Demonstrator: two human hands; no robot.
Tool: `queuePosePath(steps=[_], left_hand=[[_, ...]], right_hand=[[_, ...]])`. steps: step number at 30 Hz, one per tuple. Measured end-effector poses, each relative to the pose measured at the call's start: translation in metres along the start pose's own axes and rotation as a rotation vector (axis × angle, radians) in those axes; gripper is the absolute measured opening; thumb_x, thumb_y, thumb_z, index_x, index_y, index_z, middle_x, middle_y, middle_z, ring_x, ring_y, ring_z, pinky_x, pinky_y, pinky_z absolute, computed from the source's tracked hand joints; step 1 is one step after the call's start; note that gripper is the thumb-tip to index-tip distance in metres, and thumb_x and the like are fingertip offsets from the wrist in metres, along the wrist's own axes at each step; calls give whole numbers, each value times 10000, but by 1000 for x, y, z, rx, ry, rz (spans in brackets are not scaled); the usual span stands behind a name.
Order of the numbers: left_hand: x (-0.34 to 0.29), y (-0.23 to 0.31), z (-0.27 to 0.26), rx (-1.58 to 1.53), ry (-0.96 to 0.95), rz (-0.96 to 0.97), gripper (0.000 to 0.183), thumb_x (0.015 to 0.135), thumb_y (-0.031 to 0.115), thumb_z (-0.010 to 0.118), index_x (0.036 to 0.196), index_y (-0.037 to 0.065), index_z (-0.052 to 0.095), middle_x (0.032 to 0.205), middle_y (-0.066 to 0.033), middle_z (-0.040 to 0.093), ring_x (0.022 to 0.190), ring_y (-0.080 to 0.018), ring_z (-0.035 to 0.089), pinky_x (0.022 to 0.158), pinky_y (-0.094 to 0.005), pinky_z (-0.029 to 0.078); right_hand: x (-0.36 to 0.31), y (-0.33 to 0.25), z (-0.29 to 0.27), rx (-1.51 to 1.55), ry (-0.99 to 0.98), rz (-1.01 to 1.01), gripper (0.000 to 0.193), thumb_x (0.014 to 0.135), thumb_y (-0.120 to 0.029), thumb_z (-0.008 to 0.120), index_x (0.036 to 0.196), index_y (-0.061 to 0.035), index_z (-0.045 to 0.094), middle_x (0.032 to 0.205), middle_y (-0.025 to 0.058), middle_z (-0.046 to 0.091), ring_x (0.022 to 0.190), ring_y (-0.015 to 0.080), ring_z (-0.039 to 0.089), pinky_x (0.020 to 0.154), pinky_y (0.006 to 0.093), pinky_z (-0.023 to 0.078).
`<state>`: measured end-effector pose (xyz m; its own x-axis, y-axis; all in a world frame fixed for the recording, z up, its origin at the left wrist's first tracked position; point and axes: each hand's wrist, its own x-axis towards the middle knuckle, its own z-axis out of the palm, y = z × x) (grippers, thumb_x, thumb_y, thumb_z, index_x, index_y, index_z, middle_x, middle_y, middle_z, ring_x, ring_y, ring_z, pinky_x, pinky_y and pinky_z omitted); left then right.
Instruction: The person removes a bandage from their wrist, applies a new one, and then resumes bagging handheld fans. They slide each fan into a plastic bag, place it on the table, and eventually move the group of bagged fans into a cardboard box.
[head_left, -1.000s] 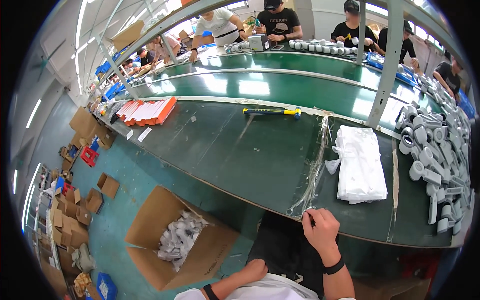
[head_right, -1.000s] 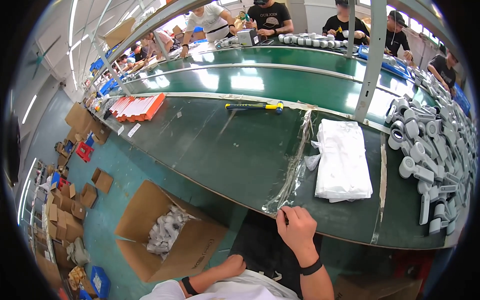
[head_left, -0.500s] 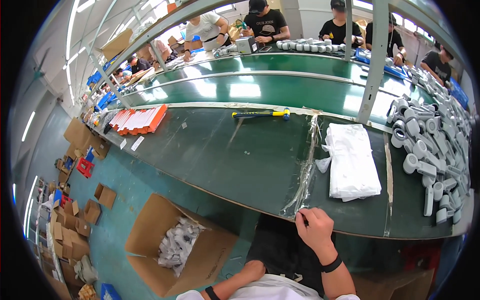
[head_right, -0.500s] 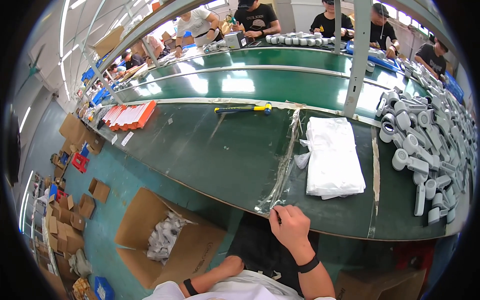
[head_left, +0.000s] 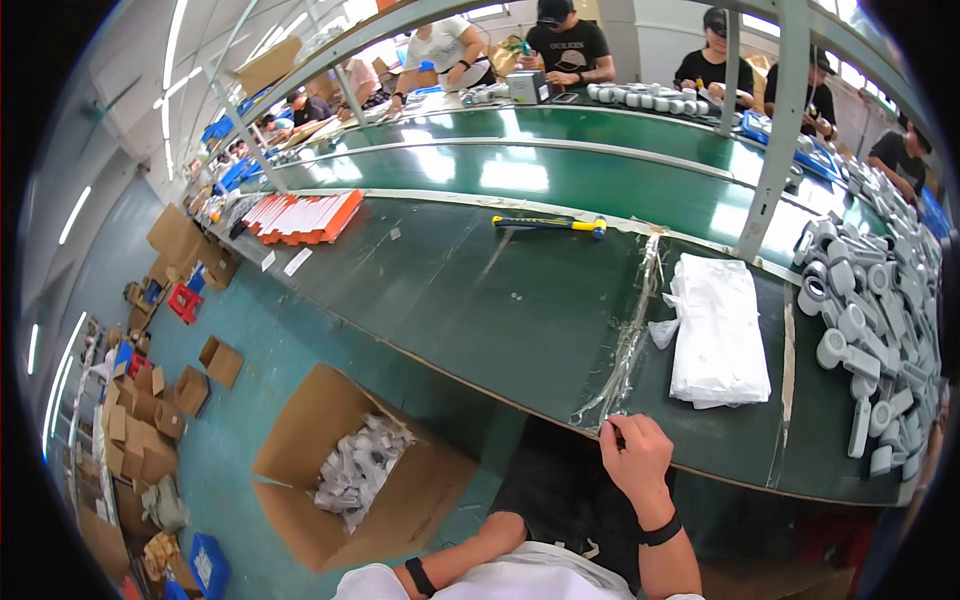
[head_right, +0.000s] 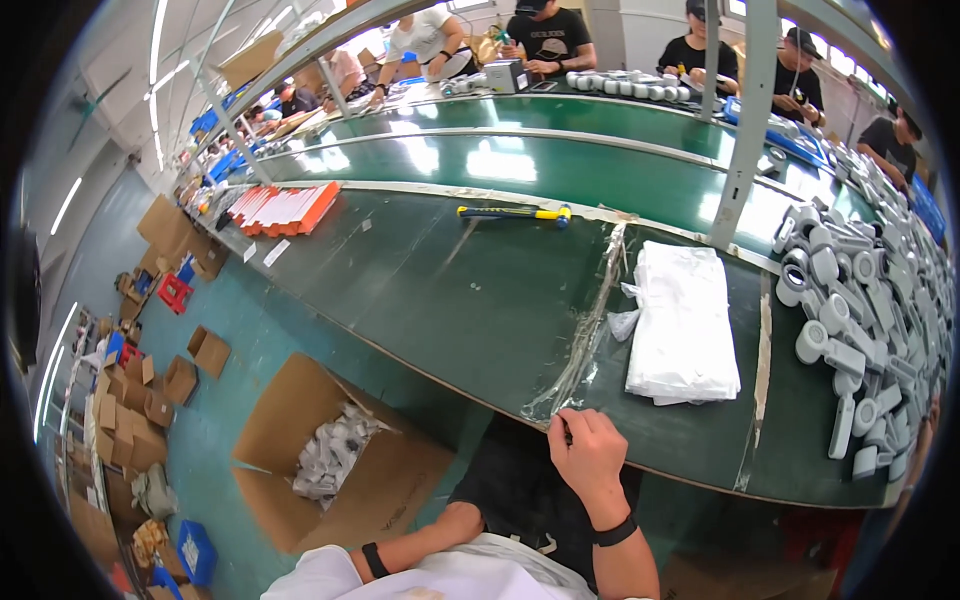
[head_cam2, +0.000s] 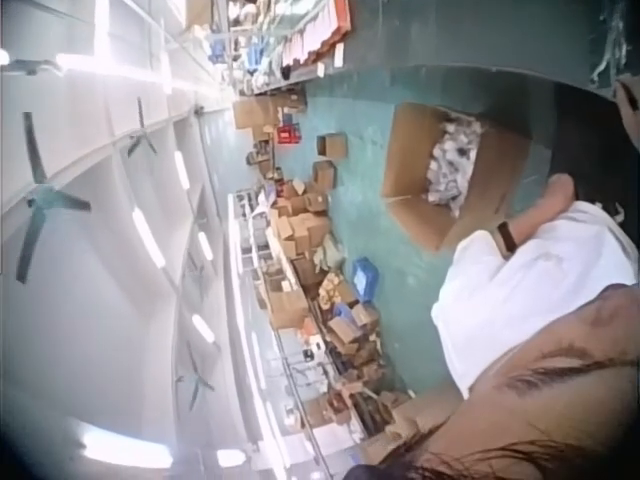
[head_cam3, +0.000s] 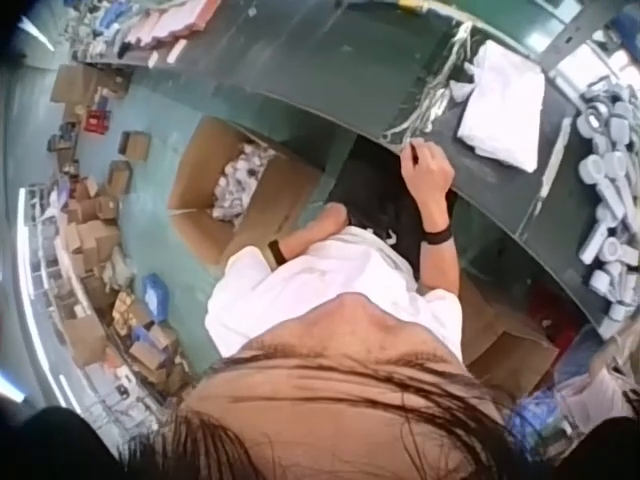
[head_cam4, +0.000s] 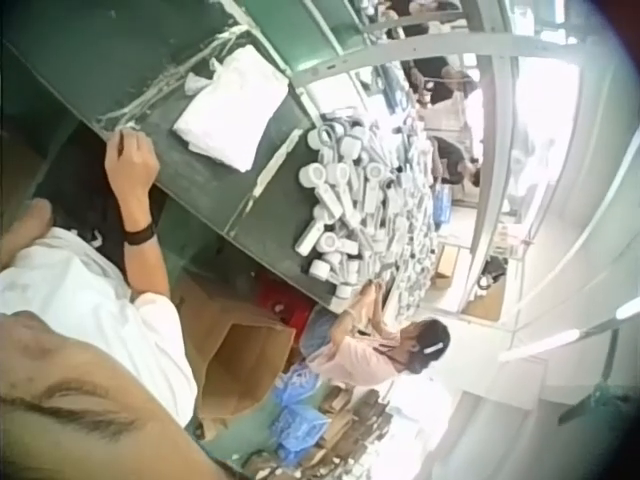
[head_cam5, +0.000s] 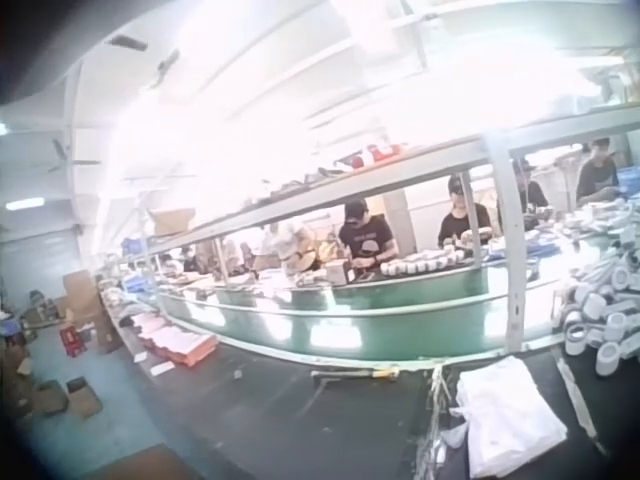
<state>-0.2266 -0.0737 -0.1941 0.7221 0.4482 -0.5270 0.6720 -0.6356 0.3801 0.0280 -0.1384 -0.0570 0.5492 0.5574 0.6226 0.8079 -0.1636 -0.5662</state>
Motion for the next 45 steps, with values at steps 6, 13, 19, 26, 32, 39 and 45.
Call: queuePosePath(steps=[6,13,19,26,32,39,45], left_hand=[[-15,21,-13,-47,37,-83,242,820,142,527,780,-34,688,855,-277,662,834,-447,652,751,-529,521],[-15,8,2,-11,64,-33,251,831,160,526,797,-28,687,854,-275,657,828,-450,644,762,-529,517],[-19,19,-21,-79,65,-7,256,862,183,513,936,-22,648,947,-282,636,905,-463,607,793,-535,494],[-38,-2,-32,40,-297,216,275,936,195,501,1102,12,623,1030,-246,651,980,-431,613,860,-488,501],[-72,-6,-113,-279,-327,222,286,971,186,486,1186,25,582,1048,-185,659,987,-347,639,832,-405,520],[-31,17,-150,-1414,156,203,182,956,98,568,1099,-15,571,964,-139,647,837,-212,643,754,-355,540],[-10,24,-135,-1633,141,271,149,936,44,591,1068,-25,587,959,-185,667,803,-258,693,685,-360,598]], right_hand=[[0,-1,-2,7,-15,-16,61,762,-63,711,795,-62,660,670,56,603,604,235,595,546,333,475],[2,0,-3,22,-9,-25,64,762,-64,715,800,-68,665,669,53,606,603,230,598,544,328,475],[1,3,-2,39,-3,-17,65,757,-64,720,789,-71,665,664,47,606,601,227,598,536,328,473],[-1,1,-7,38,9,-7,65,747,-62,723,781,-73,668,656,43,604,596,227,596,533,327,472],[-4,2,-6,129,-22,-5,75,751,-39,720,811,-56,680,694,47,634,607,199,610,542,298,481],[-13,-47,-13,656,-406,229,232,815,-21,704,1042,-7,658,783,52,652,649,102,597,560,224,473],[-30,-42,13,741,-655,534,287,889,-61,664,1158,21,611,885,55,676,719,76,606,629,204,492]])
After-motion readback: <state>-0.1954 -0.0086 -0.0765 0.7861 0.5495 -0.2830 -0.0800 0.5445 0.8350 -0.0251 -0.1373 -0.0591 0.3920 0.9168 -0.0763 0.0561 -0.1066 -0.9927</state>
